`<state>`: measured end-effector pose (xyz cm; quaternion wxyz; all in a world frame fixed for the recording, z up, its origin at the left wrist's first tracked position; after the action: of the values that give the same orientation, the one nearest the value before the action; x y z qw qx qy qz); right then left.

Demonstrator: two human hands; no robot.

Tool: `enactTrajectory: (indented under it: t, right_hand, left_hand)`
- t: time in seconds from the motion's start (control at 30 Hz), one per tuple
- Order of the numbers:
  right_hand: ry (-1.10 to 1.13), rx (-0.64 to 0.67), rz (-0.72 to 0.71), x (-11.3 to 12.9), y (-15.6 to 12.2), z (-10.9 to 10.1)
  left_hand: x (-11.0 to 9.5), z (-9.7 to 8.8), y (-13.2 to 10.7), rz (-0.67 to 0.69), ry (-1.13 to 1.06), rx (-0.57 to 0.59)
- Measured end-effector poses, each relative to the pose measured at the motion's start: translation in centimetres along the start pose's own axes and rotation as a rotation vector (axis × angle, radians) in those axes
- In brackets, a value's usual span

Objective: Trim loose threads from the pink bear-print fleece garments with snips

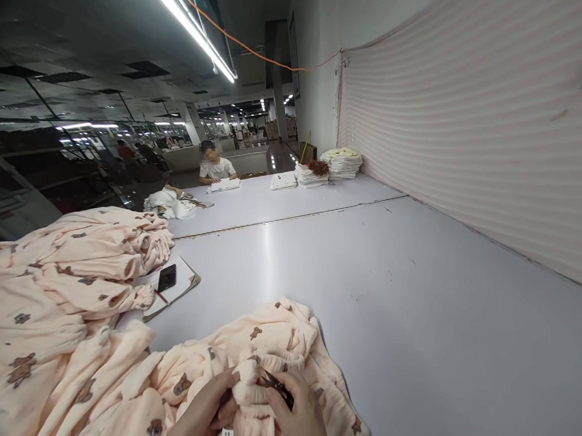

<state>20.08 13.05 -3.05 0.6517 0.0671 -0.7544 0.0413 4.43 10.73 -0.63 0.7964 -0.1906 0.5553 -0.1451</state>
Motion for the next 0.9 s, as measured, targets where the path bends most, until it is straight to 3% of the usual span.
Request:
enactTrajectory:
  t: [0.2,0.53,0.6,0.73,0.8,0.9]
  right_hand:
    - [-0.03,-0.01,0.027,-1.0,0.2,1.1]
    - [0.07,0.05,0.005,-0.3,0.8,1.5]
    - [0.047,0.031,0.012,-0.2,0.7,1.1]
    - [-0.043,-0.063,-0.019,0.7,0.0,-0.7]
    - [-0.098,-0.085,-0.059,1.5,-0.1,-1.1]
    - [-0.146,0.022,-0.104,2.4,-0.2,-0.2]
  left_hand:
    - [0.2,-0.1,0.0,-0.016,-0.033,0.015]
    - [0.6,-0.5,-0.2,-0.019,0.044,0.028]
    - [0.2,-0.5,-0.5,0.073,0.213,-0.032]
    - [-1.9,-0.3,-2.2,0.478,0.836,-0.358]
    - [-1.8,-0.5,-2.6,0.479,0.785,-0.407]
    - [-0.4,-1.2,-2.4,0.304,0.394,-0.346]
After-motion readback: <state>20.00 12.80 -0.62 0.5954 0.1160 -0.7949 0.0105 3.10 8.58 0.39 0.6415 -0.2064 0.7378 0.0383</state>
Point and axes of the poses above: each hand's wrist, its own y-axis towards the middle knuckle, its own z-axis out of the palm, x = y × z, the point moved 5 cm from there along y, towards the middle knuckle, and after that the axes turned 3 degrees about z, right-handed, at the moved point
